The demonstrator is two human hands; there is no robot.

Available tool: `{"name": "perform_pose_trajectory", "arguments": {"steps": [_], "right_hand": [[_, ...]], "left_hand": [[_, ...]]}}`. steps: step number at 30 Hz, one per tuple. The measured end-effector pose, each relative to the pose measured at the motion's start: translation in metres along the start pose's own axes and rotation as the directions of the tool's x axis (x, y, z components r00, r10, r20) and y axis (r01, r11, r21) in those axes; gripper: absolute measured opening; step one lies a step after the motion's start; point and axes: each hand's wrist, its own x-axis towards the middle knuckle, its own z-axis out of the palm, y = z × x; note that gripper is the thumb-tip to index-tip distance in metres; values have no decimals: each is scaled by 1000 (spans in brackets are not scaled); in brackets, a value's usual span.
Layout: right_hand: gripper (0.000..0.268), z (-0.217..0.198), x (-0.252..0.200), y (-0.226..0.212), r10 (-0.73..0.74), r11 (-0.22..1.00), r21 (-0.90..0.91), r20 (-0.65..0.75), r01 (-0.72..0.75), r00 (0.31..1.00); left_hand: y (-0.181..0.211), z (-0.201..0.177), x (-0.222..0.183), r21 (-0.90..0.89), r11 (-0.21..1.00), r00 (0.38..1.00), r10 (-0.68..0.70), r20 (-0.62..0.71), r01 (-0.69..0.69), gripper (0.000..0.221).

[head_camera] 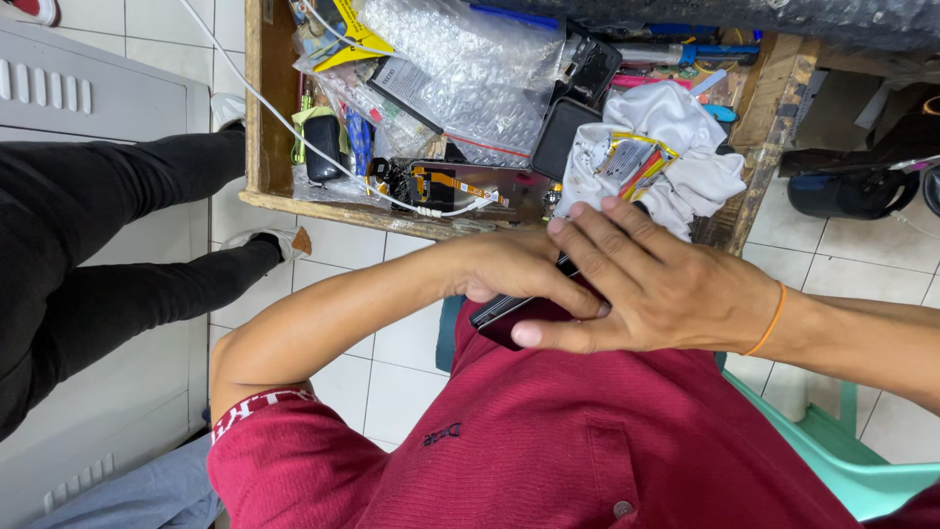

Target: The person applies adhesive from a tube to the edges of a mobile phone and presses a screen onto the frame. They use a cloth to wipe excess material from the device.

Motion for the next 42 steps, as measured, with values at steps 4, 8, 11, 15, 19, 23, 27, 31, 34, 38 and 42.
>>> {"name": "perform_pose_trajectory", "arguments": {"steps": [4,8,11,15,19,23,27,31,34,38,42], "right_hand": [[76,5,-26,-5,214,967,128,60,-220,975],[109,15,-45,-15,440,853,261,107,-453,891],[119,26,-53,-24,554,759,285,190,-586,810],[119,36,-55,-30,596,723,288,201,-628,778],[112,37,-51,-29,603,709,293,222,-642,767],[92,34,-45,-27,588,744,258,187,-617,787],[85,34,-44,-26,579,760,249,158,-600,800],[86,35,-45,-26,583,758,244,164,-605,796],[86,37,-45,-27,578,762,241,165,-601,799],[86,39,-44,-26,569,773,229,165,-592,806],[86,37,-42,-25,560,784,212,162,-583,812]], "left_hand": [[-23,-25,-4,-557,820,970,222,97,-132,88],[-46,-40,-15,-683,679,955,277,-103,-270,88],[-62,-23,-15,-667,627,911,349,-220,-402,78],[-72,-1,-8,-619,590,851,427,-306,-519,58],[-76,12,-2,-414,710,813,411,-413,-569,44],[-78,19,3,-328,731,774,419,-476,-598,38],[-80,23,4,-332,727,767,410,-494,-602,41],[-79,23,4,-303,738,763,421,-490,-603,39],[-79,23,4,-283,747,759,423,-496,-601,39],[-79,23,4,-276,766,767,402,-500,-581,39],[-79,24,5,-288,747,758,412,-506,-599,38]]}}
